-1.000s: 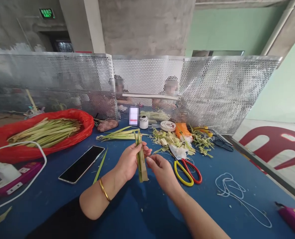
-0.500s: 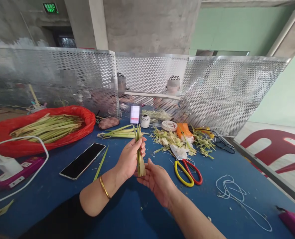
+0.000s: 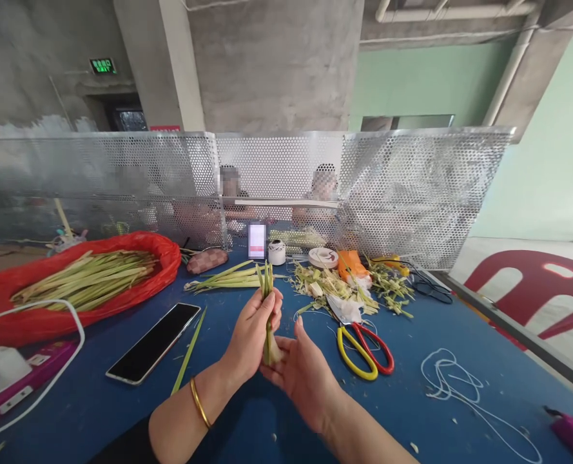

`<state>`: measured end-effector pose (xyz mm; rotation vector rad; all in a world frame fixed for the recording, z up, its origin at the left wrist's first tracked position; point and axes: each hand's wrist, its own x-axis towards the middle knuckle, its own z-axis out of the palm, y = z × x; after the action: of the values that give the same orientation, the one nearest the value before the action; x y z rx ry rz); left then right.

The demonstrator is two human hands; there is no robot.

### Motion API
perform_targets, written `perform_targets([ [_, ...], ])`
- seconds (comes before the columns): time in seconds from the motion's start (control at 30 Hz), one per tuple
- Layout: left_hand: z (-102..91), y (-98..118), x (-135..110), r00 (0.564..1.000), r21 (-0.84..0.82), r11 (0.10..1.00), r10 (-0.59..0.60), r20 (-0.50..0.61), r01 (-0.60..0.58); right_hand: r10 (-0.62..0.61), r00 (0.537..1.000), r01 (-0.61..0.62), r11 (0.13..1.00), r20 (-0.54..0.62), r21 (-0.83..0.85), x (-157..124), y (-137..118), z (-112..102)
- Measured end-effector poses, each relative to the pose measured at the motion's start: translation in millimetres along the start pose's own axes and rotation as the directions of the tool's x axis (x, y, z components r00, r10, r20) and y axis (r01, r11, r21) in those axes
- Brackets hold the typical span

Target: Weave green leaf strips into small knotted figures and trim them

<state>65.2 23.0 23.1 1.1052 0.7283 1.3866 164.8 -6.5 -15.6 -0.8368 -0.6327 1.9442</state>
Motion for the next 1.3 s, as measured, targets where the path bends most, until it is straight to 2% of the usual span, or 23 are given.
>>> perform_targets([
  [0.07,0.7,4,-2,0.997,0.022,0.998,-0.055,0.048,0.054,-0.175,0.979,0.155,0.971,-0.101,-0.180,1,-6,-5],
  [0.1,1.1,6,-3,0.993,0.044,0.996,-0.087,0.085,0.084,-0.305,0.943,0.260,0.924,-0.130,-0.281,0,-11,-7],
  [0.17,1.6,9,-5,0.974,0.102,0.985,-0.157,0.164,0.141,-0.546,0.829,0.448,0.778,-0.122,-0.441,-2,-24,-11],
  [0.23,1.6,8,-7,0.946,0.163,0.968,-0.227,0.233,0.192,-0.662,0.745,0.537,0.668,-0.081,-0.516,-6,-37,-12],
  [0.27,1.4,7,-7,0.929,0.188,0.958,-0.261,0.264,0.216,-0.677,0.734,0.553,0.643,-0.055,-0.530,-8,-43,-12],
  [0.4,-0.2,4,-9,0.858,0.262,0.928,-0.350,0.375,0.264,-0.627,0.779,0.552,0.657,0.035,-0.513,-14,-56,-10],
  [0.5,-1.3,4,-8,0.831,0.299,0.908,-0.397,0.389,0.294,-0.606,0.795,0.541,0.679,0.037,-0.497,-14,-56,-10],
  [0.7,-4.0,7,-6,0.836,0.295,0.898,-0.419,0.354,0.325,-0.576,0.816,0.524,0.701,0.047,-0.483,-12,-55,-12],
  [0.83,-4.9,7,-4,0.817,0.342,0.877,-0.454,0.356,0.339,-0.540,0.836,0.510,0.701,0.097,-0.499,-14,-58,-13],
  [1.1,-5.5,11,-3,0.803,0.317,0.873,-0.473,0.362,0.371,-0.554,0.818,0.545,0.662,0.155,-0.515,-16,-59,-12],
  [1.3,-7.1,13,-2,0.829,0.244,0.876,-0.476,0.293,0.417,-0.575,0.812,0.530,0.654,0.101,-0.540,-16,-58,-15],
])
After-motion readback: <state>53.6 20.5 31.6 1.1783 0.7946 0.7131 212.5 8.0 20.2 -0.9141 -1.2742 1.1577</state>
